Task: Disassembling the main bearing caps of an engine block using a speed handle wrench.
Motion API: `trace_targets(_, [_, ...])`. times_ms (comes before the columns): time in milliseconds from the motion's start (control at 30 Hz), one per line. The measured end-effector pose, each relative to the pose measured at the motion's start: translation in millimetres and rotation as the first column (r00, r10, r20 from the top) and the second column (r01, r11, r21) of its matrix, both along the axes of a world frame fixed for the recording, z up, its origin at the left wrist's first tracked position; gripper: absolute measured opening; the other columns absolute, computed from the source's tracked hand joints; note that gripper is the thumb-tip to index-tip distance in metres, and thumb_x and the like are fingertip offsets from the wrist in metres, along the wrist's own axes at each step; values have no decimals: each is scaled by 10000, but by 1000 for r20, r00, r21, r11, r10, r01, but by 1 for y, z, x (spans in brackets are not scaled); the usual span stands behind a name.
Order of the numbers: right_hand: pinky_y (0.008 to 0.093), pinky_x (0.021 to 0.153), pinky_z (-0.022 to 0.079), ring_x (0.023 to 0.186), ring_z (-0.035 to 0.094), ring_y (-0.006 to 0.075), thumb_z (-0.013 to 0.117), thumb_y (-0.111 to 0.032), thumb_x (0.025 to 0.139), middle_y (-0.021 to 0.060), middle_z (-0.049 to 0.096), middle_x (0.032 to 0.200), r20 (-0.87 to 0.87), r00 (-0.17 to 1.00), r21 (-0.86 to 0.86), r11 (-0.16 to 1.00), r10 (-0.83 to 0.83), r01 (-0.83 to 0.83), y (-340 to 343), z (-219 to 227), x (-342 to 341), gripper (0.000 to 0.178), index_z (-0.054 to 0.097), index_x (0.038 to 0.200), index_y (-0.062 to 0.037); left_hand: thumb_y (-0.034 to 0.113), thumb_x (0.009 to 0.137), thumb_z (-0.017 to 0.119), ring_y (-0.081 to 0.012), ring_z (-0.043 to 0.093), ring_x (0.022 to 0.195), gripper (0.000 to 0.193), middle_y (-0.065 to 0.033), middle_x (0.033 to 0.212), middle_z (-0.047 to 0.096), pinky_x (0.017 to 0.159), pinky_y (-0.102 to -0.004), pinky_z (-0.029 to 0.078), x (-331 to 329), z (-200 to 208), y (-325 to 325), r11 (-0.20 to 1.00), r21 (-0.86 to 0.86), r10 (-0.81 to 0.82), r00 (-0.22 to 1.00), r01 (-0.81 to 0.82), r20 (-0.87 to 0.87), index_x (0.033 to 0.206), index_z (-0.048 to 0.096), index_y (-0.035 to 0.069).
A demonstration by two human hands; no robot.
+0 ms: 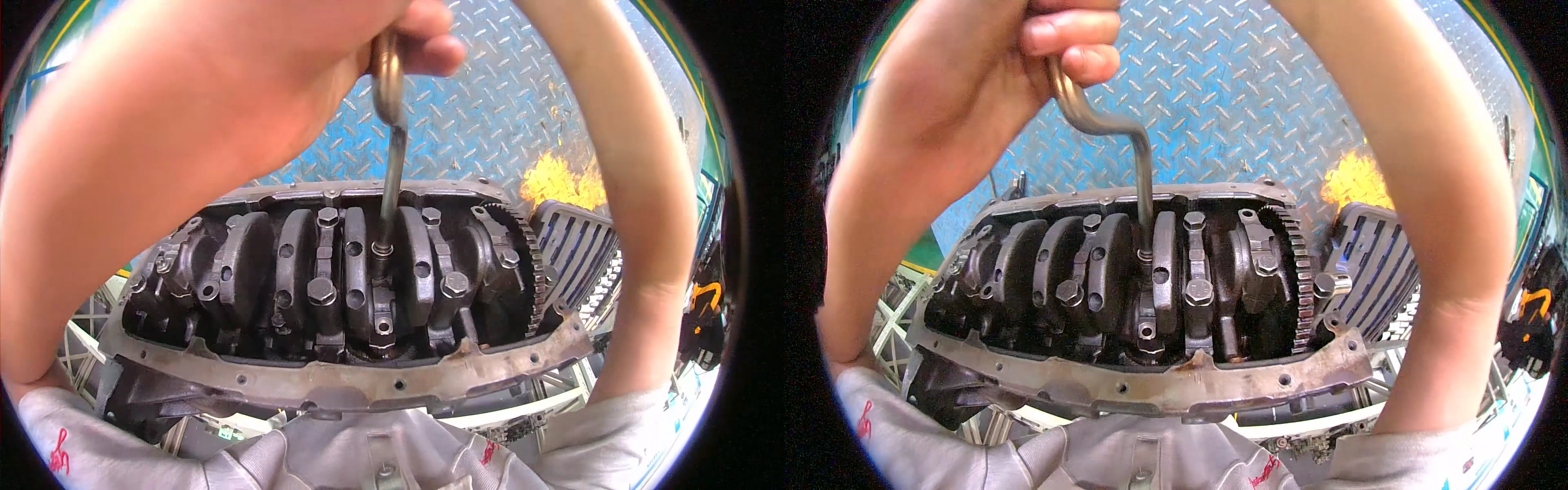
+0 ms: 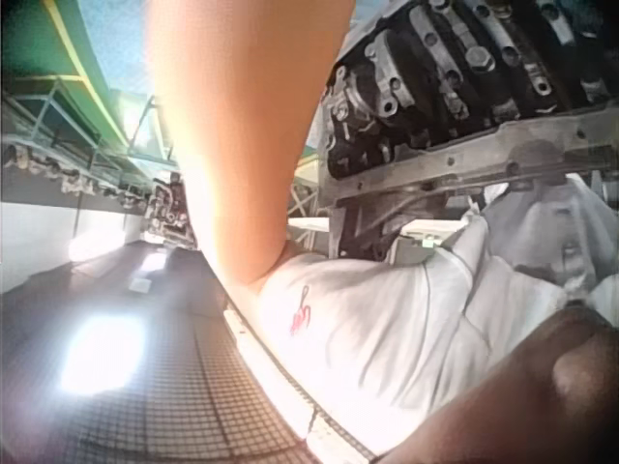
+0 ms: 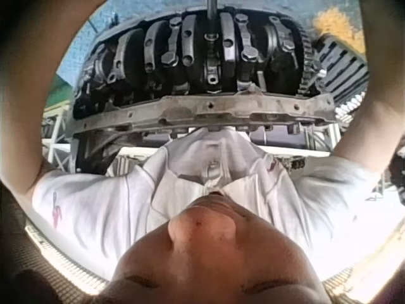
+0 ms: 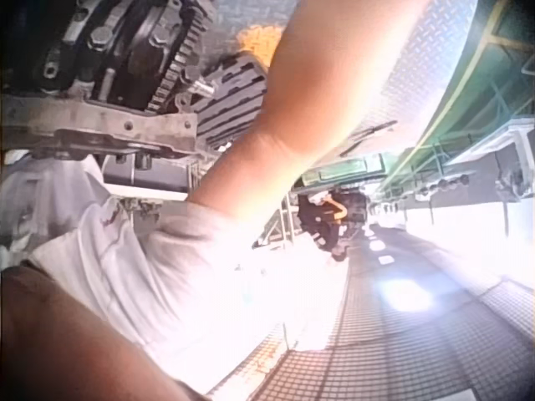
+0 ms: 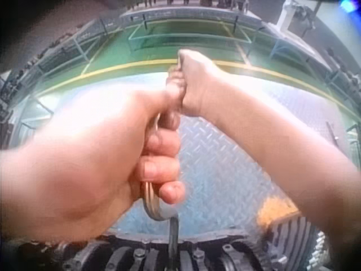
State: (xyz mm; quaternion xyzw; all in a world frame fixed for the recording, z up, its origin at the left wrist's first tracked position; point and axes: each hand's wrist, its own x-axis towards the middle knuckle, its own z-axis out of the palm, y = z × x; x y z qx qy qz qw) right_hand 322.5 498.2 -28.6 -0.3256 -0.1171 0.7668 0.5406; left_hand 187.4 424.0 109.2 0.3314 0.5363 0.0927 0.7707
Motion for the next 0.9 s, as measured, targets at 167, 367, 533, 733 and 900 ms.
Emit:
trace_targets(167, [263, 387, 204, 407, 226, 88, 410, -328, 995, -79, 252, 541, 35, 999, -206, 978, -22, 29, 0, 8, 14, 400, 281, 636, -209, 275, 1028, 525, -88, 248, 498, 339, 70, 607, 276, 484, -284, 244, -13, -28, 1, 1000, -27, -8, 998, 7, -59, 746, 363, 179])
trace_targets(367, [289, 432, 239, 438, 263, 111, 325, -288, 1036, -68, 261, 541, 108, 986, 39, 991, 127, -131, 13, 65, -3, 389, 316, 658, -196, 288, 1045, 564, -71, 297, 507, 392, 84, 611, 318, 489, -261, 313, -39, -129, 9, 977, 206, -27, 988, 59, -154, 723, 367, 184])
trace_targets(533, [317, 404, 227, 412, 224, 125, 283, -215, 1016, -40, 245, 541, 228, 955, -78, 982, 188, -175, 51, 30, -36, 346, 299, 671, -188, 291, 1067, 528, -109, 397, 573, 360, 38, 684, 395, 609, -316, 475, 30, -145, -18, 997, -16, -77, 996, 78, 36, 769, 384, 150])
trace_targets(733, [295, 449, 267, 454, 244, 114, 374, -202, 1001, -58, 247, 558, 77, 987, -263, 958, 139, -114, 32, -37, 29, 366, 295, 644, -211, 257, 1003, 585, -49, 213, 473, 419, 96, 580, 242, 450, -252, 235, -4, -95, -27, 1000, 25, -19, 981, 14, 193, 705, 299, 190])
trace_targets(900, [281, 408, 204, 418, 230, 89, 356, -247, 1016, -81, 215, 512, -75, 977, -52, 977, 201, -206, 27, 4, 39, 439, 273, 586, -238, 223, 984, 586, -49, 243, 475, 386, 100, 576, 279, 447, -247, 243, -48, -129, 8, 991, 131, 30, 979, -4, -200, 679, 351, 200])
